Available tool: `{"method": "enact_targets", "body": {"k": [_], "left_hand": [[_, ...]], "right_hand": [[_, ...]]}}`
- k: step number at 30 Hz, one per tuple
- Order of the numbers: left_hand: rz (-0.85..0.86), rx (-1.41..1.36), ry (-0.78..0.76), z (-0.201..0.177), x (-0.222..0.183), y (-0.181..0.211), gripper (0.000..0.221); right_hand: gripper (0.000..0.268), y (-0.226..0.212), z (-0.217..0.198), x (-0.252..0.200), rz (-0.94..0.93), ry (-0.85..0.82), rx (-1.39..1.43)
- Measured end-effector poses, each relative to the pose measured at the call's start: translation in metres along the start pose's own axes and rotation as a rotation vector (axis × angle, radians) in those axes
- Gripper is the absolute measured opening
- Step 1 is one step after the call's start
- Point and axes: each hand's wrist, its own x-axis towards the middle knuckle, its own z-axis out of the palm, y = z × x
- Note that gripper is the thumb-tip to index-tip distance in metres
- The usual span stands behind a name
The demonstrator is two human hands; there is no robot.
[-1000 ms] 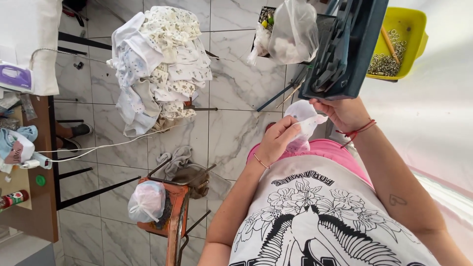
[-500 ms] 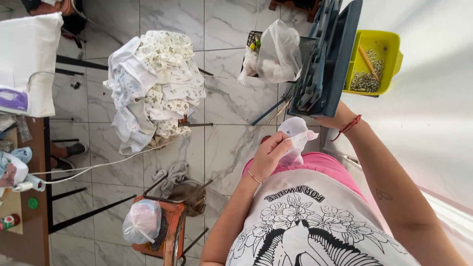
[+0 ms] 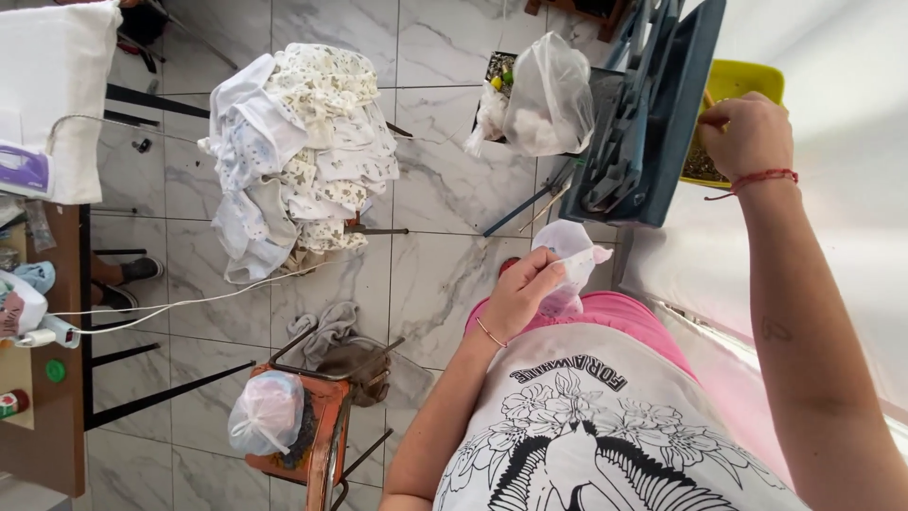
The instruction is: Sorting and inspecting baby garments and using a snap button machine in a factory setting.
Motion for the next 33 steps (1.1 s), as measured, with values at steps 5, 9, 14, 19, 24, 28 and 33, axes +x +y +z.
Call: {"method": "enact_targets", "body": {"k": [5,9,14,19,24,28,33], "left_hand": [[0.078,0.011,-0.026,-0.003,-0.001,-0.005,0.019],[0.058,-0.002,0.001,-0.003,-0.002,-0.009,0.018],[0.029,0.0,0.015,-0.005,-0.006,-0.006,0.019],[0.041,-0.028,0.011,-0.009,-0.008,-0.007,0.02],[-0.001,-0.004,0.017,-0.008,-0.005,-0.014,0.02],[-0.013,-0.007,0.04,-0.011,-0.005,-0.006,0.02],[-0.017,-0.018,0.026,-0.012,-0.004,-0.018,0.02]], "right_hand": [[0.011,-0.005,0.004,0.009,0.094,-0.142,-0.155],[0.014,-0.013,-0.001,0.008,0.174,-0.215,-0.161],[0.013,0.003,0.007,-0.005,0.115,-0.166,-0.15],[0.012,-0.021,-0.005,-0.052,-0.049,0.308,0.17],[0.01,-0.092,0.007,-0.074,-0.056,0.248,0.23],[0.007,-0.122,0.012,-0.074,-0.104,0.22,0.322],[0.005,-0.123,0.017,-0.08,-0.112,0.154,0.398]]}}
